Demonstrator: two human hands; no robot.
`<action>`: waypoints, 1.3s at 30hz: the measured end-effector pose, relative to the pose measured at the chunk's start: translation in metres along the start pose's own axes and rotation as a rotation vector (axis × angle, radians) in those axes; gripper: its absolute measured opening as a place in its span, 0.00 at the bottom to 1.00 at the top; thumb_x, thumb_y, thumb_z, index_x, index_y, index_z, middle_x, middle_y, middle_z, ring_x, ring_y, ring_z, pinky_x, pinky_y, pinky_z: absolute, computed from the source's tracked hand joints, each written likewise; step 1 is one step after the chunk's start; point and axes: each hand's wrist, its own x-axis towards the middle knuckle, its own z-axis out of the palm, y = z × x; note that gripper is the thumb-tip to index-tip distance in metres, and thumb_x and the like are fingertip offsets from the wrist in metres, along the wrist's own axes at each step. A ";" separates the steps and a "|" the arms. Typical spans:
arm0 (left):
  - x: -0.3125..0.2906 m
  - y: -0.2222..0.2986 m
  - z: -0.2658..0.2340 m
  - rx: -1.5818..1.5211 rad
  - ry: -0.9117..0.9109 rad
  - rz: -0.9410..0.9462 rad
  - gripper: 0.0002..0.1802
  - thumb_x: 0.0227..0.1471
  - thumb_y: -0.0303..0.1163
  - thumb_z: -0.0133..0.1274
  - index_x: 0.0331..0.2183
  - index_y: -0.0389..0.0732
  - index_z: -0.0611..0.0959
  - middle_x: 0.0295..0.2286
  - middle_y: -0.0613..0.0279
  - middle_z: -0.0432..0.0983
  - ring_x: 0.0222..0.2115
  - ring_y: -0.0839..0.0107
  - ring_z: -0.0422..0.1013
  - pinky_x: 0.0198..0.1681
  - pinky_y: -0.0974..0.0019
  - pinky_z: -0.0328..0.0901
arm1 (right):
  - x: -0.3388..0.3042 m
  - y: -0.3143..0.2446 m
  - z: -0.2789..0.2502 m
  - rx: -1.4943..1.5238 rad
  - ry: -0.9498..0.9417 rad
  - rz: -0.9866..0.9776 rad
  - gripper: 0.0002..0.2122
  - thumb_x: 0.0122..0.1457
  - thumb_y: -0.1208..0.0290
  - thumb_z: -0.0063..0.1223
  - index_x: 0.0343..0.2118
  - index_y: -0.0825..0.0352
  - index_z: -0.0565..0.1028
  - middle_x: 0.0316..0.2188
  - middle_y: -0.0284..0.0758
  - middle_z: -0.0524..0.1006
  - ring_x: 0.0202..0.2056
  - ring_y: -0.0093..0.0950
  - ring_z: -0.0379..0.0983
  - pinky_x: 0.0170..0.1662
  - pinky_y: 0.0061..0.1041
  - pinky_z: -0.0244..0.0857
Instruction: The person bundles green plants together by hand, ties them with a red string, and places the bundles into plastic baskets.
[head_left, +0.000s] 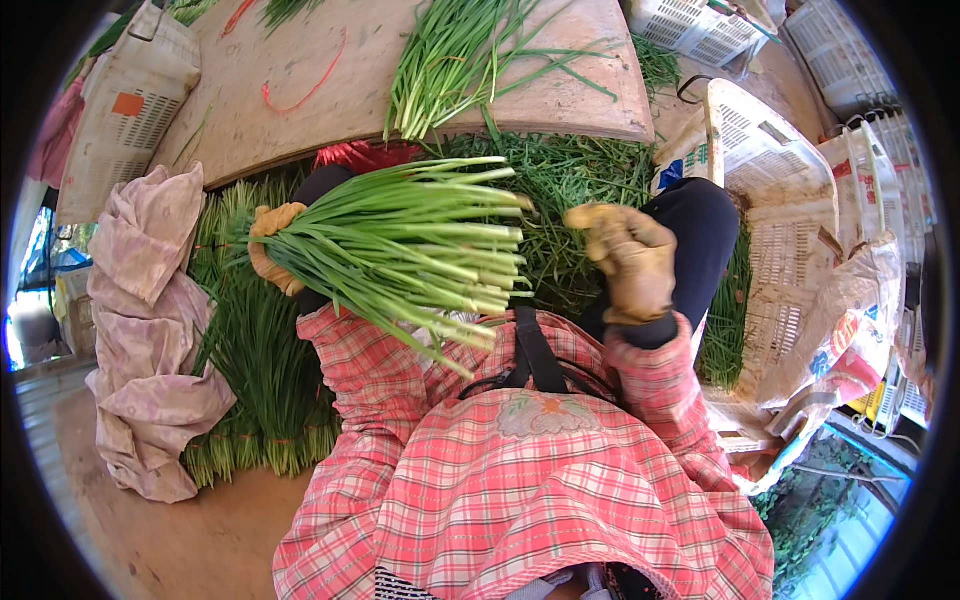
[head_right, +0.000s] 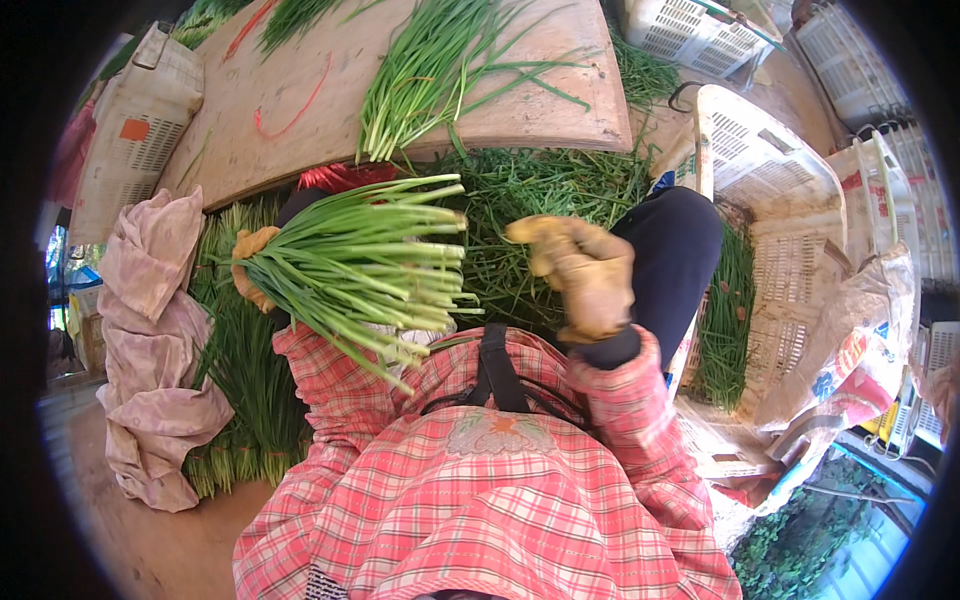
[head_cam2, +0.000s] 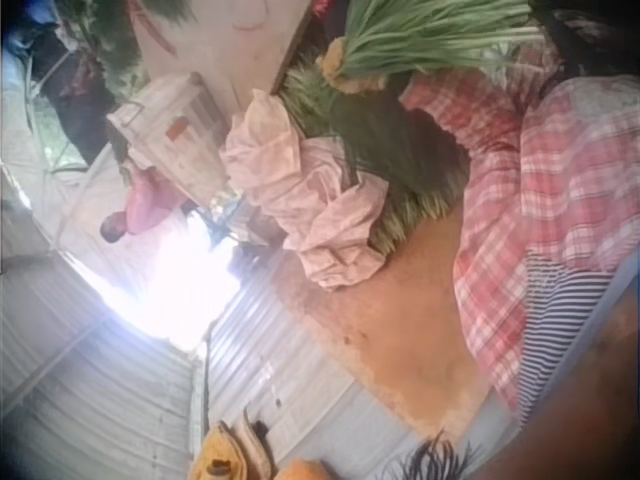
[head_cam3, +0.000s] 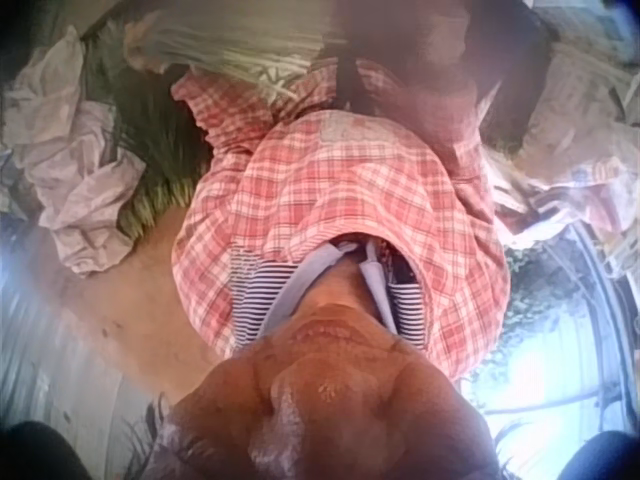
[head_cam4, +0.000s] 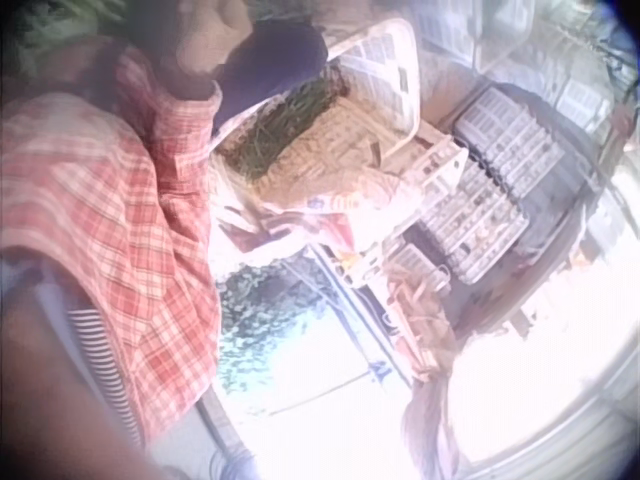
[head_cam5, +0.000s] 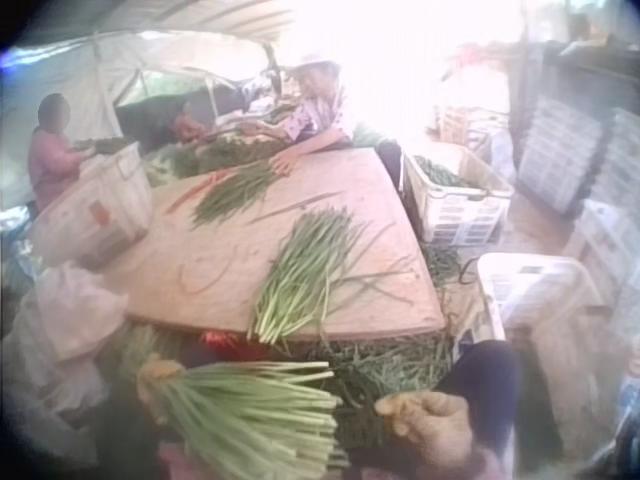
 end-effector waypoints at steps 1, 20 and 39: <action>-0.006 0.006 -0.002 -0.024 0.036 -0.030 0.05 0.54 0.31 0.44 0.27 0.44 0.69 0.24 0.70 0.65 0.32 0.75 0.60 0.43 0.69 0.59 | 0.001 -0.002 -0.014 -0.037 0.022 0.005 0.08 0.59 0.74 0.51 0.35 0.74 0.77 0.27 0.32 0.78 0.25 0.15 0.66 0.27 0.14 0.61; -0.031 0.042 -0.011 0.719 0.605 0.215 0.08 0.51 0.34 0.49 0.30 0.40 0.76 0.27 0.55 0.75 0.27 0.60 0.72 0.38 0.54 0.70 | 0.008 0.021 -0.058 -0.431 0.238 -0.056 0.11 0.60 0.66 0.51 0.29 0.69 0.76 0.23 0.33 0.78 0.19 0.16 0.65 0.23 0.16 0.59; -0.006 -0.018 0.017 0.770 0.761 0.377 0.07 0.52 0.28 0.47 0.31 0.36 0.77 0.29 0.53 0.77 0.31 0.60 0.73 0.38 0.58 0.71 | 0.037 0.043 0.045 0.197 -0.398 0.204 0.15 0.55 0.73 0.56 0.43 0.76 0.73 0.31 0.33 0.77 0.28 0.19 0.69 0.34 0.18 0.64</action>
